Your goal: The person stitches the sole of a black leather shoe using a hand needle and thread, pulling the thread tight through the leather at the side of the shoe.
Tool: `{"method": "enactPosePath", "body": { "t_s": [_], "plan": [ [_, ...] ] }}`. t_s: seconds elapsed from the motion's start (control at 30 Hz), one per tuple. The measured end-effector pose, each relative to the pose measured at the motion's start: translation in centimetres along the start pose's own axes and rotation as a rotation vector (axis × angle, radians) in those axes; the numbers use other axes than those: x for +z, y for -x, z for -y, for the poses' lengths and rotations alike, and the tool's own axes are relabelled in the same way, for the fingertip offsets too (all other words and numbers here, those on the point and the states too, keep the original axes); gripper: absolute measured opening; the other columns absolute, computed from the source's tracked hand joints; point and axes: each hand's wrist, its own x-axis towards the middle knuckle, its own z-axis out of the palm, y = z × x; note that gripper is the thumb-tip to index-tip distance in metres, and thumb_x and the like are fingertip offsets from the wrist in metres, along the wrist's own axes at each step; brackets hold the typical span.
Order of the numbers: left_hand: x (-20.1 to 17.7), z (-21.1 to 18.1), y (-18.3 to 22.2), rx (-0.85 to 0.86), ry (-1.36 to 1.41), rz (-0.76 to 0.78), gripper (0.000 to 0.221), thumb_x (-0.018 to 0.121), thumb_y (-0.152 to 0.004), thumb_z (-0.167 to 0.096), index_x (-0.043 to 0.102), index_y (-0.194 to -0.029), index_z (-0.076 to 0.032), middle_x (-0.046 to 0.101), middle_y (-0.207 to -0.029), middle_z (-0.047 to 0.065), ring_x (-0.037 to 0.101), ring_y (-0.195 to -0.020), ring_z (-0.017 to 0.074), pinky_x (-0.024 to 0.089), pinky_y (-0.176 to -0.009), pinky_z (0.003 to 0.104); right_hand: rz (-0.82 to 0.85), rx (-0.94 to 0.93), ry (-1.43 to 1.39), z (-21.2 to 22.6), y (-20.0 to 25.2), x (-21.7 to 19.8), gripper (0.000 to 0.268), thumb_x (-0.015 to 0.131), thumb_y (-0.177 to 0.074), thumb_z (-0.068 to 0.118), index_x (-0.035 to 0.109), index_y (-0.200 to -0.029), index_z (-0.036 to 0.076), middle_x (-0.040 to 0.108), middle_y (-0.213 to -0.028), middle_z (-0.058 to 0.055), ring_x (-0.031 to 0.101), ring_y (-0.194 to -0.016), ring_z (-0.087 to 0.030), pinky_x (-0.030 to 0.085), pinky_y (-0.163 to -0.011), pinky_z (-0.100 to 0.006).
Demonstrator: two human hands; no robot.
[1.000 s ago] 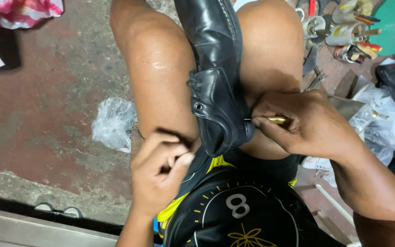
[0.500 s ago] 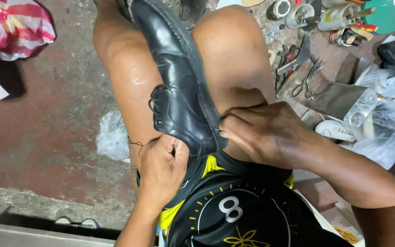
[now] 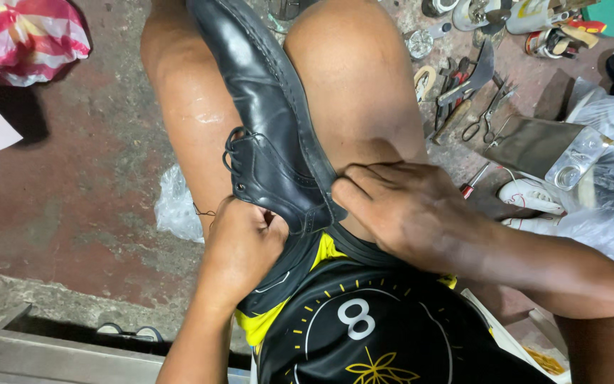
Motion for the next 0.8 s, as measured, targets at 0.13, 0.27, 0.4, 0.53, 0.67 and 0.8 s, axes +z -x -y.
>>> {"method": "enactPosePath", "body": {
  "t_s": [0.13, 0.27, 0.4, 0.53, 0.67, 0.8],
  "plan": [
    [0.2, 0.2, 0.4, 0.084, -0.116, -0.047, 0.012, 0.064, -0.079, -0.006, 0.064, -0.070, 0.003, 0.062, -0.064, 0.022, 0.064, -0.060, 0.0395, 0.048, -0.059, 0.046, 0.054, 0.031, 0.166, 1.8, -0.4, 0.0, 0.013, 0.064, -0.081, 0.012, 0.058, -0.091, 0.007, 0.058, -0.081, -0.009, 0.065, -0.081, -0.028, 0.051, -0.069, -0.041],
    [0.8, 0.8, 0.2, 0.126, -0.118, -0.070, 0.021, 0.065, -0.079, -0.006, 0.059, -0.061, 0.003, 0.057, -0.059, 0.023, 0.061, -0.057, 0.0398, 0.047, -0.059, 0.048, 0.070, -0.010, 0.225, 0.9, -0.6, -0.3, 0.011, 0.062, -0.083, 0.012, 0.060, -0.093, 0.009, 0.060, -0.083, -0.008, 0.064, -0.079, -0.025, 0.050, -0.066, -0.039],
    [1.6, 1.2, 0.3, 0.134, -0.021, -0.106, 0.022, 0.066, -0.080, -0.007, 0.059, -0.060, 0.001, 0.057, -0.053, 0.019, 0.060, -0.051, 0.0343, 0.045, -0.056, 0.045, 0.027, -0.020, 0.289, -0.7, 0.6, -0.6, 0.020, 0.067, -0.096, 0.027, 0.061, -0.086, 0.011, 0.059, -0.076, -0.003, 0.063, -0.067, -0.021, 0.049, -0.058, -0.038],
    [2.3, 1.7, 0.6, 0.192, 0.099, -0.213, 0.019, 0.066, -0.083, -0.004, 0.055, -0.069, 0.002, 0.052, -0.056, 0.014, 0.054, -0.050, 0.0248, 0.043, -0.054, 0.038, -0.069, -0.073, 0.827, -2.2, 1.7, -1.4, 0.054, 0.063, -0.091, 0.067, 0.065, -0.071, 0.017, 0.048, -0.047, 0.004, 0.046, -0.033, -0.013, 0.040, -0.035, -0.030],
    [3.1, 2.6, 1.1, 0.216, 0.215, -0.318, 0.018, 0.070, -0.088, 0.000, 0.056, -0.078, 0.001, 0.045, -0.057, 0.005, 0.044, -0.051, 0.0158, 0.041, -0.054, 0.031, -0.074, 0.073, 0.350, -3.6, 2.6, -3.0, 0.039, 0.071, -0.092, 0.047, 0.062, -0.074, 0.014, 0.054, -0.060, 0.000, 0.055, -0.052, -0.020, 0.041, -0.048, -0.035],
    [3.2, 2.4, 2.3, 0.268, 0.349, -0.472, 0.011, 0.074, -0.091, 0.000, 0.064, -0.095, -0.002, 0.049, -0.075, 0.000, 0.043, -0.059, 0.0088, 0.039, -0.058, 0.025, -0.042, 0.381, 0.258, -3.6, 3.0, -2.6, 0.049, 0.078, -0.088, 0.048, 0.061, -0.062, 0.011, 0.053, -0.048, -0.003, 0.051, -0.040, -0.020, 0.037, -0.041, -0.037]
  ]
}}
